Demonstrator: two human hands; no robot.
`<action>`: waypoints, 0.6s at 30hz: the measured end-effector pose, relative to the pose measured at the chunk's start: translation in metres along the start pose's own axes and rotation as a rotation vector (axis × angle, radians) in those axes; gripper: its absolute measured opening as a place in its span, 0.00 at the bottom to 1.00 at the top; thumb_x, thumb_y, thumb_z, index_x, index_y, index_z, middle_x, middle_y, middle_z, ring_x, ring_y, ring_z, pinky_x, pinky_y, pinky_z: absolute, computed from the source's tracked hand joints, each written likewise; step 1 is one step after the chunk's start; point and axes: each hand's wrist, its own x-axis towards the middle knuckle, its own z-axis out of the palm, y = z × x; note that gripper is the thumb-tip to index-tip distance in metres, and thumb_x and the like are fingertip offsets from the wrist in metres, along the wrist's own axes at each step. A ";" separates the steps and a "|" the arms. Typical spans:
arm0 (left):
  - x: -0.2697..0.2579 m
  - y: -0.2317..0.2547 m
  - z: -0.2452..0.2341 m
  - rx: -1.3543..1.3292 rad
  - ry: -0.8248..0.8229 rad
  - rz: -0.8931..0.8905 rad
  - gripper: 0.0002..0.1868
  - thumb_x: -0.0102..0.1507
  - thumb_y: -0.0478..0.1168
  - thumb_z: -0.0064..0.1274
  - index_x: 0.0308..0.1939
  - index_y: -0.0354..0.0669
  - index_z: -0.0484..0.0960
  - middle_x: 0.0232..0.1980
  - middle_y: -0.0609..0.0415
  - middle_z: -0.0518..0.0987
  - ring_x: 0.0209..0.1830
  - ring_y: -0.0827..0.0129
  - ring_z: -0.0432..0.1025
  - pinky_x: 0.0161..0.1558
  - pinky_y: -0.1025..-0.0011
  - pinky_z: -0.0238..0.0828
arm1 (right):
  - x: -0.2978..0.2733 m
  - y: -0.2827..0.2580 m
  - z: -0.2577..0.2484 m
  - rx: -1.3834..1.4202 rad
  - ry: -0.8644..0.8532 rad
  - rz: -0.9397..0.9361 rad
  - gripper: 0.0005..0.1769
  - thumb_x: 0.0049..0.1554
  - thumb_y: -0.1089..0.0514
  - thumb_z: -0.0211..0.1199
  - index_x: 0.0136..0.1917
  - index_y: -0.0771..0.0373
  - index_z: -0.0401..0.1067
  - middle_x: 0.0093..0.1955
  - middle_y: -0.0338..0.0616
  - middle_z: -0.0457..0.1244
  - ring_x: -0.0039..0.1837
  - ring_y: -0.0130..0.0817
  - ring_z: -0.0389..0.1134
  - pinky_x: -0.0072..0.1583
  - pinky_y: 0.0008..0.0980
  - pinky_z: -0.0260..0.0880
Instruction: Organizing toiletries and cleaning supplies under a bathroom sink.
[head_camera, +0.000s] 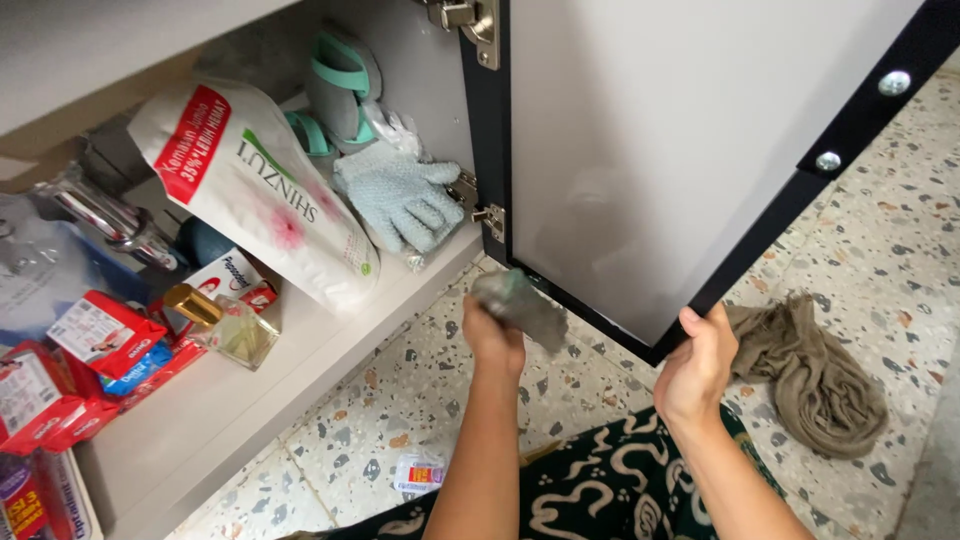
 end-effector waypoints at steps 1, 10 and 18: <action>0.004 0.001 -0.009 -0.394 -0.080 -0.230 0.21 0.69 0.52 0.33 0.48 0.46 0.80 0.50 0.51 0.80 0.52 0.59 0.75 0.55 0.57 0.74 | 0.000 0.001 0.000 0.008 0.007 -0.005 0.30 0.59 0.59 0.49 0.73 0.73 0.61 0.70 0.48 0.62 0.72 0.37 0.60 0.74 0.35 0.55; -0.014 0.024 -0.003 -0.530 -0.071 -0.308 0.17 0.69 0.52 0.46 0.48 0.45 0.82 0.49 0.52 0.81 0.48 0.65 0.76 0.55 0.65 0.77 | 0.002 0.003 -0.001 -0.028 0.016 -0.024 0.29 0.59 0.58 0.50 0.71 0.75 0.62 0.67 0.47 0.62 0.70 0.37 0.61 0.73 0.35 0.56; -0.007 0.023 0.036 -0.224 -0.014 -0.231 0.15 0.63 0.43 0.60 0.50 0.39 0.82 0.48 0.51 0.83 0.46 0.65 0.78 0.52 0.69 0.78 | 0.002 0.008 -0.003 -0.095 0.057 0.003 0.29 0.58 0.59 0.52 0.70 0.75 0.65 0.65 0.46 0.64 0.68 0.36 0.62 0.72 0.35 0.57</action>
